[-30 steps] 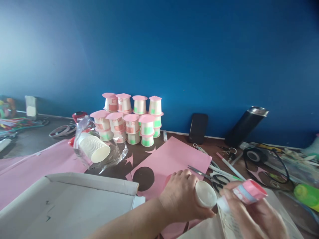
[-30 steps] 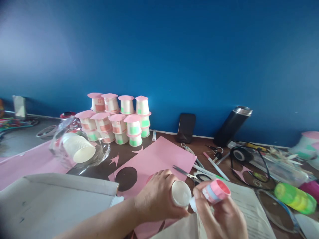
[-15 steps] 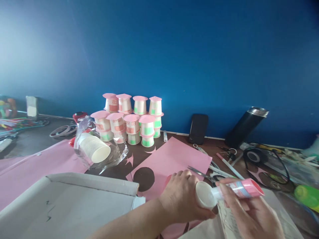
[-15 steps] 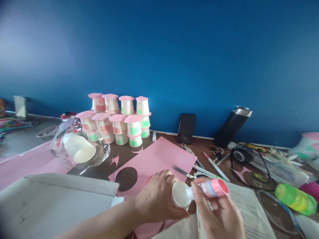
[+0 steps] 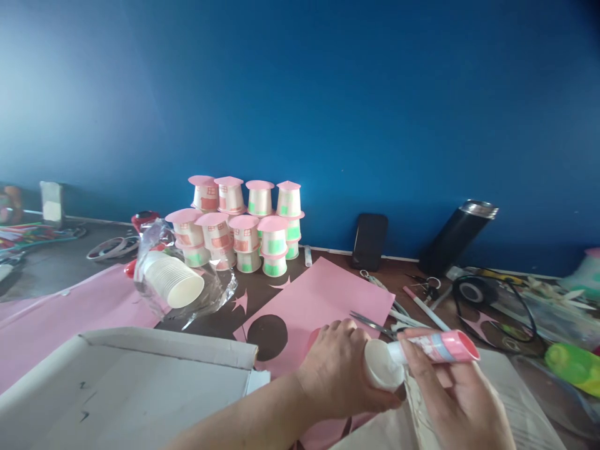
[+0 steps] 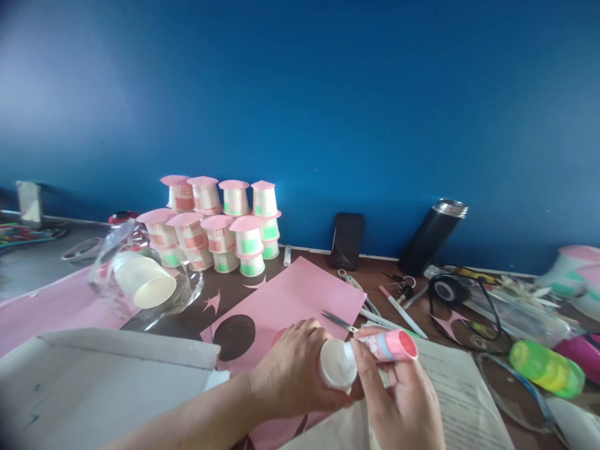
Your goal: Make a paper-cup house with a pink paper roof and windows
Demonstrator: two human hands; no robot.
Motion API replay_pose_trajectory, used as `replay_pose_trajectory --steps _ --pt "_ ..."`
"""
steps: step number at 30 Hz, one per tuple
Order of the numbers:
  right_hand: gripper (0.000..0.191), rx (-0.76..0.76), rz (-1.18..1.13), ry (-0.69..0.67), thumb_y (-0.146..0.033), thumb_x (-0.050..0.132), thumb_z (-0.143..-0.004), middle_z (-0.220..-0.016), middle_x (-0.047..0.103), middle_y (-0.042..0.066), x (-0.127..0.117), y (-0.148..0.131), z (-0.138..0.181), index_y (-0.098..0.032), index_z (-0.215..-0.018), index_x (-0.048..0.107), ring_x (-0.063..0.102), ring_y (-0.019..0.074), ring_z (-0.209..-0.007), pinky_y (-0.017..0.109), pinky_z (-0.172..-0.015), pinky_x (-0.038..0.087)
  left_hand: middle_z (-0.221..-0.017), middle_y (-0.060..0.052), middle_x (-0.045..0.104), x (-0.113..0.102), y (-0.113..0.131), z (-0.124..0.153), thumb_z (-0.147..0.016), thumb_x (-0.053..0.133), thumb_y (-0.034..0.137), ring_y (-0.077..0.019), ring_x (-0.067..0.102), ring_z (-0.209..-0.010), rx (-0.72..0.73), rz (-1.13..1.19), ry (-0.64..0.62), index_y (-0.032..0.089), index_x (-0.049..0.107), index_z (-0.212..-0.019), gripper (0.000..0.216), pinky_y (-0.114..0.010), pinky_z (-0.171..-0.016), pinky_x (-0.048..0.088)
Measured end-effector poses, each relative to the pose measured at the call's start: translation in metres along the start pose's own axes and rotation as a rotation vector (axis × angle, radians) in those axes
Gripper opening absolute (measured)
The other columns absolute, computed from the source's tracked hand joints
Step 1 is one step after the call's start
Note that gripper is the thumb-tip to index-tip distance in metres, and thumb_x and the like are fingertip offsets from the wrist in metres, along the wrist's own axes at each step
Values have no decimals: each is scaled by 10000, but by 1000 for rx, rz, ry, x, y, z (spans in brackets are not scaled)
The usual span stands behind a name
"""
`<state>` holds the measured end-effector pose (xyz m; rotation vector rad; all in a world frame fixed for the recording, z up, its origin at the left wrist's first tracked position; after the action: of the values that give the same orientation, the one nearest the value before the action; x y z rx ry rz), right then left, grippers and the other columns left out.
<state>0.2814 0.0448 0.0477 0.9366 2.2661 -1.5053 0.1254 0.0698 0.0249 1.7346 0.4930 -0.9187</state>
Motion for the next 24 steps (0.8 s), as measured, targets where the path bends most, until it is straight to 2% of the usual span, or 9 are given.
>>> replay_pose_trajectory --steps 3,6,12,15,17,21,24 --pt "291 -23 -36 3 -481 581 -881 -932 755 67 2 2 0 -226 -1008 641 752 229 -794 232 -593 597 -941 -95 611 2 0 1 -601 666 684 -310 614 -862 8 1 -6 185 565 -893 587 -477 -788 529" --pt "278 -35 -76 14 -466 578 -893 -964 743 65 1 3 -2 -223 -1019 626 740 210 -767 249 -662 601 -941 -96 608 2 0 1 -603 682 668 -309 604 -881 8 8 9 181 565 -881 572 -484 -818 523" --pt "299 -4 -36 66 -504 563 -895 -846 718 50 -10 0 -2 -221 -955 639 704 199 -738 238 -643 586 -1019 -99 610 -1 -2 1 -514 753 699 -328 584 -948 -19 50 -71 197 579 -933 677 -526 -839 510" --pt "320 41 -46 74 -522 570 -884 -806 724 50 -13 1 -1 -220 -955 649 713 215 -738 241 -620 587 -1108 -112 608 -6 -3 -1 -494 779 667 -354 560 -1040 11 87 -83 213 597 -1016 715 -564 -882 488" --pt "319 48 -49 91 -524 575 -880 -812 727 52 -15 1 -2 -223 -947 658 718 227 -766 256 -659 593 -1177 -115 609 -9 -3 -1 -491 803 612 -369 543 -1106 53 127 -100 230 591 -1115 761 -590 -939 453" --pt "300 44 -119 102 -507 585 -882 -883 726 49 -14 0 -3 -228 -966 660 716 221 -806 260 -722 592 -1307 -126 593 -10 -3 1 -561 795 499 -380 513 -1209 140 185 -161 224 502 -1306 846 -593 -1039 378" --pt "295 43 -155 95 -495 598 -879 -822 703 34 -14 -3 -3 -224 -978 658 713 206 -776 236 -691 587 -1276 -107 631 -14 1 3 -647 742 443 -336 568 -1174 199 221 -135 231 508 -1293 719 -523 -1034 412"
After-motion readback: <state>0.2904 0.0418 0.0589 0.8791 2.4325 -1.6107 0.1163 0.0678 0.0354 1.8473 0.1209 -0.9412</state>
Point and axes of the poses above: each hand's wrist, its own z-axis away from the middle knuckle, its own x-axis out of the palm, y = z × x, the point moved 5 cm from there along -z, towards the middle knuckle
